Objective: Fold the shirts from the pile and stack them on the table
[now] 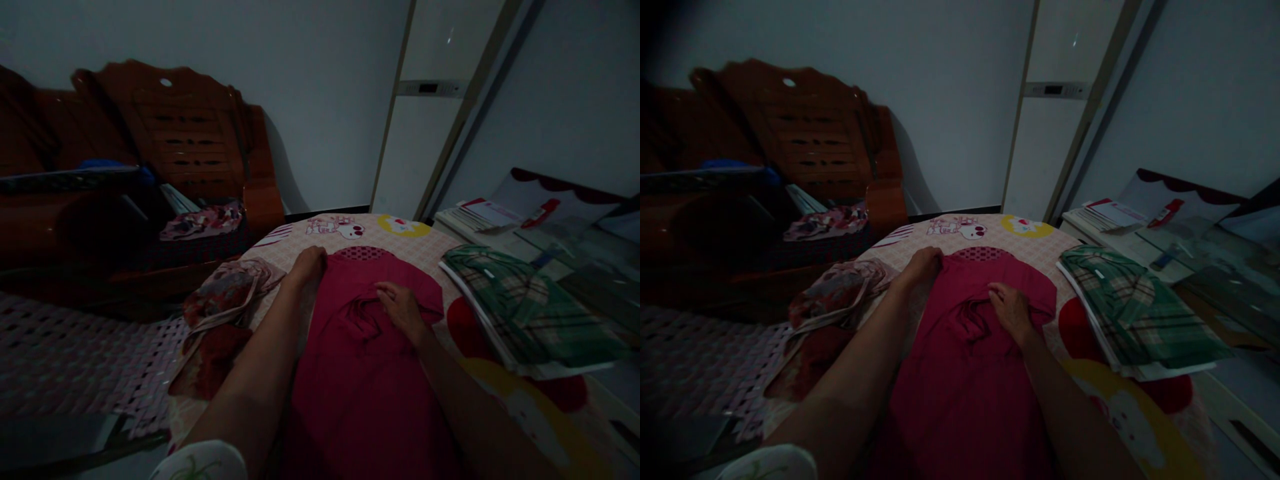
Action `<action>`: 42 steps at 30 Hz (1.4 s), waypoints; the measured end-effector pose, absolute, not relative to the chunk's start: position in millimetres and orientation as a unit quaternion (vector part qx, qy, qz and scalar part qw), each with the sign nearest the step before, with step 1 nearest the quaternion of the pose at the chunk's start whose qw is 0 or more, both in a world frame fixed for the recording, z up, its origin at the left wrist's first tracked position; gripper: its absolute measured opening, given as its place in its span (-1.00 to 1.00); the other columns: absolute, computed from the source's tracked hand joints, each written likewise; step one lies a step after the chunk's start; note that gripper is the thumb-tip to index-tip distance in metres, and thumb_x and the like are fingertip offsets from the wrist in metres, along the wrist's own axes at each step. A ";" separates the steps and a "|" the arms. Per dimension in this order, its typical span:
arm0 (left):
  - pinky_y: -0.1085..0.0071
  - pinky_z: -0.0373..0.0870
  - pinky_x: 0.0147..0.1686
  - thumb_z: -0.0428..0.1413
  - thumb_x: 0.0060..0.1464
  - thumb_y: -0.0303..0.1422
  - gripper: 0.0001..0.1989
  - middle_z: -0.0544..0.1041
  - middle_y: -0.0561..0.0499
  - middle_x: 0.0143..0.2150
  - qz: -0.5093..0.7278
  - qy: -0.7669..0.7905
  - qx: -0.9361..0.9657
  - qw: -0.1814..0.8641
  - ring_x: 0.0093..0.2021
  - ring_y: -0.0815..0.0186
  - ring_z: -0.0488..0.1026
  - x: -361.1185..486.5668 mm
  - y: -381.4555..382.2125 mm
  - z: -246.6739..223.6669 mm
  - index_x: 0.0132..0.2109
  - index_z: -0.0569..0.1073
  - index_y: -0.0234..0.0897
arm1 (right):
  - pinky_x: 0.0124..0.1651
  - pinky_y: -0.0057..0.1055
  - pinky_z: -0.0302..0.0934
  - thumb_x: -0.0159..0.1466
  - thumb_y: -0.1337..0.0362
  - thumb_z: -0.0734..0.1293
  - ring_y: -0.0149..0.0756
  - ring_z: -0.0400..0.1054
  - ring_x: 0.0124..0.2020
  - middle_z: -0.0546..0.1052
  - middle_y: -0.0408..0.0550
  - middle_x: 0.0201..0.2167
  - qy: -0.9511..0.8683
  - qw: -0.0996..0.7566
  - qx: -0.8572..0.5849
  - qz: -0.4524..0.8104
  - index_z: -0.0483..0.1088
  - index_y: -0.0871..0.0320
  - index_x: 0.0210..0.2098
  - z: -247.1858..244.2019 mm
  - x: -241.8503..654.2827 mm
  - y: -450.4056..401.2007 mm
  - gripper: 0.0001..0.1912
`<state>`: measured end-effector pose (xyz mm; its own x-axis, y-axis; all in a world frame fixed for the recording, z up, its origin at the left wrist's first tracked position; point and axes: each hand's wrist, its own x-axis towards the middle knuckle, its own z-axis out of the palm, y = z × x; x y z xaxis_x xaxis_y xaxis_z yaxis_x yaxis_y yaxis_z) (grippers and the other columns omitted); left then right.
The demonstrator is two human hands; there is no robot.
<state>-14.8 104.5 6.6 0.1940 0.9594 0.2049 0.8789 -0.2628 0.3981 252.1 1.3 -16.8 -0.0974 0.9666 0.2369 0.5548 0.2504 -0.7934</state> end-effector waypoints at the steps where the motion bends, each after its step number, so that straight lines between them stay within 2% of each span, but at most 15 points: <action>1: 0.34 0.32 -0.07 -0.04 0.05 -0.55 -0.68 0.55 -0.17 -0.15 0.216 0.609 0.759 0.078 -0.12 0.16 0.46 -15.0 104.3 6.3 -0.13 0.55 -0.30 | -0.25 -0.33 0.34 0.23 0.14 0.22 -0.18 0.49 -0.29 0.60 0.02 -0.31 -0.692 0.384 -0.549 0.269 0.52 0.16 -0.10 -17.1 252.3 1.4 -0.63; 5: 0.36 0.31 -0.08 -0.04 0.12 -0.51 -0.72 0.51 -0.19 -0.09 0.223 0.660 0.716 0.047 -0.10 0.16 0.46 -18.4 103.1 3.3 -0.12 0.53 -0.27 | -0.11 -0.24 0.35 0.24 0.20 0.24 -0.15 0.50 -0.20 0.62 0.02 -0.22 -0.710 0.367 -0.547 0.248 0.52 0.12 -0.09 -17.4 252.9 2.0 -0.67; 11: 0.35 0.30 -0.11 -0.03 0.18 -0.43 -0.73 0.58 -0.17 -0.11 0.238 0.692 0.675 0.094 -0.08 0.15 0.48 -20.6 105.3 3.7 -0.06 0.51 -0.28 | 0.04 -0.17 0.30 0.27 0.23 0.24 -0.11 0.49 -0.07 0.60 0.05 -0.08 -0.731 0.349 -0.544 0.221 0.52 0.11 -0.06 -19.5 254.2 3.1 -0.68; 15: 0.41 0.33 -0.17 0.08 0.15 -0.30 -0.76 0.61 -0.13 -0.14 0.251 0.698 0.654 0.149 -0.15 0.20 0.51 -20.1 106.7 6.9 -0.07 0.51 -0.28 | 0.04 -0.17 0.31 0.28 0.22 0.25 -0.12 0.49 -0.08 0.60 0.03 -0.08 -0.736 0.346 -0.542 0.211 0.51 0.09 -0.05 -21.4 254.8 3.3 -0.69; 21: 0.46 0.33 -0.24 0.17 0.07 -0.34 -0.77 0.62 -0.05 -0.18 0.252 0.677 0.663 0.197 -0.21 0.28 0.52 -15.1 105.2 8.0 -0.10 0.51 -0.25 | 0.01 -0.17 0.32 0.26 0.23 0.25 -0.12 0.50 -0.11 0.60 0.03 -0.09 -0.733 0.344 -0.547 0.213 0.52 0.07 -0.06 -20.0 254.1 2.6 -0.69; 26: 0.42 0.32 -0.16 0.15 0.03 -0.43 -0.83 0.60 -0.04 -0.16 0.264 0.680 0.671 0.135 -0.13 0.24 0.50 -8.1 103.3 6.4 -0.17 0.52 -0.23 | -0.04 -0.20 0.32 0.25 0.22 0.25 -0.14 0.50 -0.17 0.61 0.04 -0.13 -0.729 0.339 -0.555 0.214 0.52 0.10 -0.06 -19.4 253.5 2.7 -0.68; 32: 0.34 0.31 -0.12 0.06 0.07 -0.48 -0.79 0.55 -0.13 -0.10 0.229 0.699 0.673 0.076 -0.05 0.13 0.45 -2.2 97.2 -0.5 -0.14 0.50 -0.24 | -0.19 -0.28 0.32 0.24 0.19 0.25 -0.19 0.48 -0.32 0.62 -0.02 -0.31 -0.722 0.330 -0.569 0.215 0.51 0.10 -0.03 -17.0 252.7 1.6 -0.64; 36: 0.33 0.31 -0.09 0.09 0.08 -0.44 -0.76 0.50 -0.19 -0.03 0.261 0.682 0.682 0.043 -0.03 0.11 0.43 -0.2 95.7 10.1 -0.09 0.51 -0.30 | -0.19 -0.29 0.31 0.25 0.20 0.23 -0.19 0.46 -0.31 0.59 0.01 -0.33 -0.714 0.354 -0.557 0.232 0.47 0.16 0.04 -14.5 252.6 0.3 -0.58; 38: 0.34 0.32 -0.09 0.12 0.06 -0.44 -0.76 0.53 -0.17 -0.07 0.292 0.635 0.711 0.079 -0.09 0.16 0.45 3.7 96.0 22.0 -0.09 0.54 -0.33 | -0.20 -0.31 0.31 0.24 0.21 0.23 -0.20 0.45 -0.29 0.59 0.02 -0.31 -0.711 0.369 -0.548 0.241 0.47 0.16 0.05 -14.6 252.9 0.3 -0.58; 42: 0.42 0.36 -0.16 0.09 0.05 -0.47 -0.77 0.60 -0.02 -0.24 0.290 0.469 0.798 0.242 -0.24 0.30 0.48 25.0 92.8 40.1 -0.16 0.59 -0.33 | -0.20 -0.32 0.31 0.22 0.23 0.25 -0.21 0.44 -0.28 0.59 -0.01 -0.32 -0.708 0.384 -0.541 0.243 0.49 0.14 0.01 -17.3 253.6 1.6 -0.60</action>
